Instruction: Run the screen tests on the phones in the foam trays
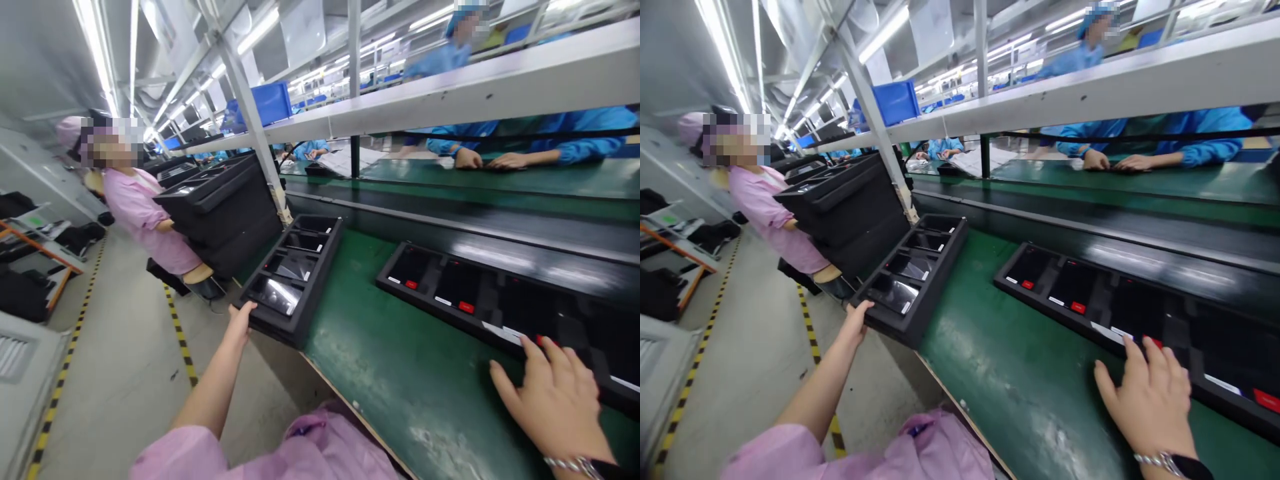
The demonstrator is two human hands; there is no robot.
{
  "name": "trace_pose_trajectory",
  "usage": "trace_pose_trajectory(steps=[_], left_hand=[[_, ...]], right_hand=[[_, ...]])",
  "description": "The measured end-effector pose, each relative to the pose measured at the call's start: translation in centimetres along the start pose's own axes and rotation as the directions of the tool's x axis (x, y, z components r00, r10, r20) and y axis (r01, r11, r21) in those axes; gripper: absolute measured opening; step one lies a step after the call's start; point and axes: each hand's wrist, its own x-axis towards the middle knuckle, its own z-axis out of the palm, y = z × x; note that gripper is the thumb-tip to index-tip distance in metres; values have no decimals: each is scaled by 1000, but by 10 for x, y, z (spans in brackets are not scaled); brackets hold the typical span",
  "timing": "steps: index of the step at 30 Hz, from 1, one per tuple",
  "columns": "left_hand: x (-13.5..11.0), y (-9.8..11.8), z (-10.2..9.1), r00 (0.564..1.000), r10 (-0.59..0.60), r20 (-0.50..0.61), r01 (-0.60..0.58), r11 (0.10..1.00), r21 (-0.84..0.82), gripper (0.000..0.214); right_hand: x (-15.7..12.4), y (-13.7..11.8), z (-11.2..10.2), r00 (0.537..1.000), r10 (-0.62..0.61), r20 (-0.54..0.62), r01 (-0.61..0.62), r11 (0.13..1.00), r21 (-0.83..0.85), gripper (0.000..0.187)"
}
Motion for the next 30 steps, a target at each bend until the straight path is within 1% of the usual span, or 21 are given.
trace_pose_trajectory(steps=[1,3,4,6,7,8,9,10,11,12,13,16,18,20,21,23,25,26,28,29,30], left_hand=[[-9,-6,-12,1000,-1,-12,1,1000,-19,62],[-25,-16,-44,1000,-1,-24,0,998,-59,62],[-33,-20,-62,1000,-1,-18,0,997,-76,61],[-45,-22,-101,1000,-14,10,15,995,-95,57],[-48,-20,-120,999,-30,26,33,995,-95,55],[-50,-17,-137,998,-54,38,58,994,-88,52],[-49,-13,-152,996,-84,44,87,993,-78,49],[-45,-8,-163,992,-116,41,118,991,-67,45],[-40,-2,-170,989,-144,30,145,988,-60,41],[-33,5,-173,986,-165,12,166,985,-57,36],[-25,11,-173,984,-177,-10,176,983,-60,30],[-3,26,-158,985,-159,-66,153,984,-87,16],[6,31,-147,989,-129,-78,121,987,-102,21],[10,34,-139,992,-104,-73,96,989,-114,29],[11,35,-137,993,-93,-67,84,989,-118,29],[13,36,-135,997,-67,-44,62,990,-123,18],[16,39,-131,999,-41,3,41,992,-117,11],[17,41,-127,999,-28,38,32,994,-108,14],[17,43,-116,992,-10,126,21,997,-80,25],[16,42,-107,985,-4,175,16,998,-64,29],[14,40,-97,974,1,227,10,999,-48,32]], right_hand=[[-2,-1,-1,1000,-1,5,1,1000,18,87],[-4,-3,-1,1000,-1,-17,2,999,41,91],[-4,-5,1,1000,-13,-25,14,999,48,90],[-1,-16,7,997,-70,-13,71,993,94,83],[1,-25,12,994,-110,18,106,983,150,79],[5,-37,17,986,-149,72,129,964,231,75],[9,-52,23,976,-169,136,115,934,337,72],[14,-69,29,967,-144,211,39,899,436,69],[19,-87,35,942,-99,320,-87,849,521,66],[25,-105,42,901,-64,429,-222,782,583,65],[30,-123,48,878,-75,472,-262,751,607,62],[43,-165,62,855,-95,509,-315,684,658,51],[47,-181,64,850,-111,516,-335,641,690,46],[45,-191,59,847,-112,519,-357,604,713,41],[42,-194,54,848,-97,521,-372,591,716,39],[31,-196,39,850,-34,525,-411,581,703,36],[14,-193,19,848,51,527,-454,584,673,36],[4,-189,7,842,92,531,-476,588,654,36],[-21,-175,-20,822,187,537,-530,596,603,43],[-36,-166,-34,801,248,545,-570,598,564,47],[-51,-156,-48,768,327,550,-621,590,516,51]])
